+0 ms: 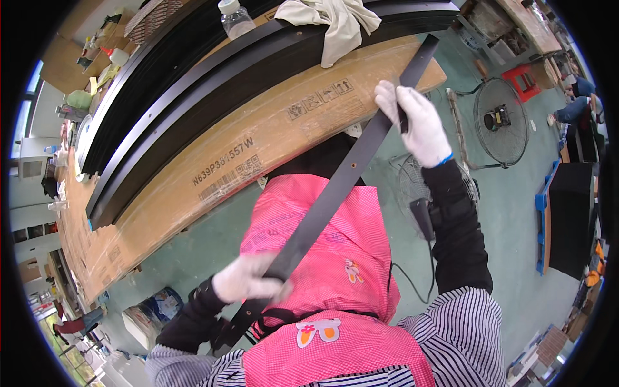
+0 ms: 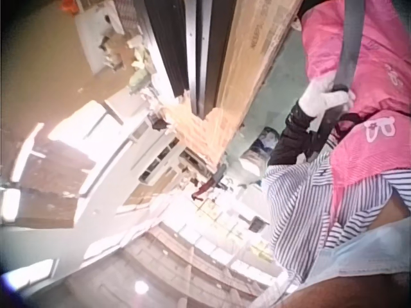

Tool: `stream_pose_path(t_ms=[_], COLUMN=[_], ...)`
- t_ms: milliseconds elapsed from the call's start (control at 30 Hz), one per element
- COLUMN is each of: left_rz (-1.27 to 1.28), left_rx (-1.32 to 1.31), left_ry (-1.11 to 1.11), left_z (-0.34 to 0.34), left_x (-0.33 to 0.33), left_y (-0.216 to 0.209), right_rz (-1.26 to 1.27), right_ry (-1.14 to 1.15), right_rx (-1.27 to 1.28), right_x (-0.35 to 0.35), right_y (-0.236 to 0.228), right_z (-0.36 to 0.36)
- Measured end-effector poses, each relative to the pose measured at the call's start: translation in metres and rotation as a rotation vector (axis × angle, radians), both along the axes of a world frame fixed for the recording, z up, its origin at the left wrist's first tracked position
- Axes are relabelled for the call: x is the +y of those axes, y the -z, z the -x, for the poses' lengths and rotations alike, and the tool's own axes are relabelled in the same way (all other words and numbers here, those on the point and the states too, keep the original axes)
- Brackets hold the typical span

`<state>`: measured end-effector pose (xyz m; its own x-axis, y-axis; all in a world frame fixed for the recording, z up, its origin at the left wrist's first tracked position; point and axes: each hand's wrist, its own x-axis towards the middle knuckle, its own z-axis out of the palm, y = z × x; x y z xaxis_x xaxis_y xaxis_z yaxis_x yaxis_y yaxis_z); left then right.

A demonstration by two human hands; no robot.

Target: The worker is cleaning and inspecting long black metal frame components using a white cloth in a furniture manufacturing workshop.

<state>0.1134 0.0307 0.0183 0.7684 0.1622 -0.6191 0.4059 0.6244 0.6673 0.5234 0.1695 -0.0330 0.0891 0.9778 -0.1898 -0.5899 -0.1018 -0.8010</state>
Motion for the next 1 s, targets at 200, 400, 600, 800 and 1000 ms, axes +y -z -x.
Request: stream_pose_path(t_ms=[200, 400, 600, 800, 1000], left_rz=[0.212, -0.159, -0.125, 0.008, -0.035], left_rx=[0.114, 0.148, 0.161, 0.211, 0.212], left_ry=[-0.253, -0.184, -0.195, -0.245, -0.223], left_z=[0.082, 0.045, 0.026, 0.028, 0.022], left_x=[-0.084, -0.08, -0.069, -0.072, -0.073], left_y=[-0.019, -0.021, -0.03, -0.021, -0.021], right_rz=[-0.445, -0.097, 0.202, 0.139, -0.154], right_ry=[0.059, -0.669, -0.488, -0.047, 0.093], right_rx=[-0.73, -0.274, -0.309, -1.012, -1.412], right_x=[0.01, -0.161, -0.164, -0.099, -0.092], right_y=[0.021, -0.045, -0.077, -0.049, -0.019], right_z=[-0.029, 0.133, 0.098, 0.033, 0.034])
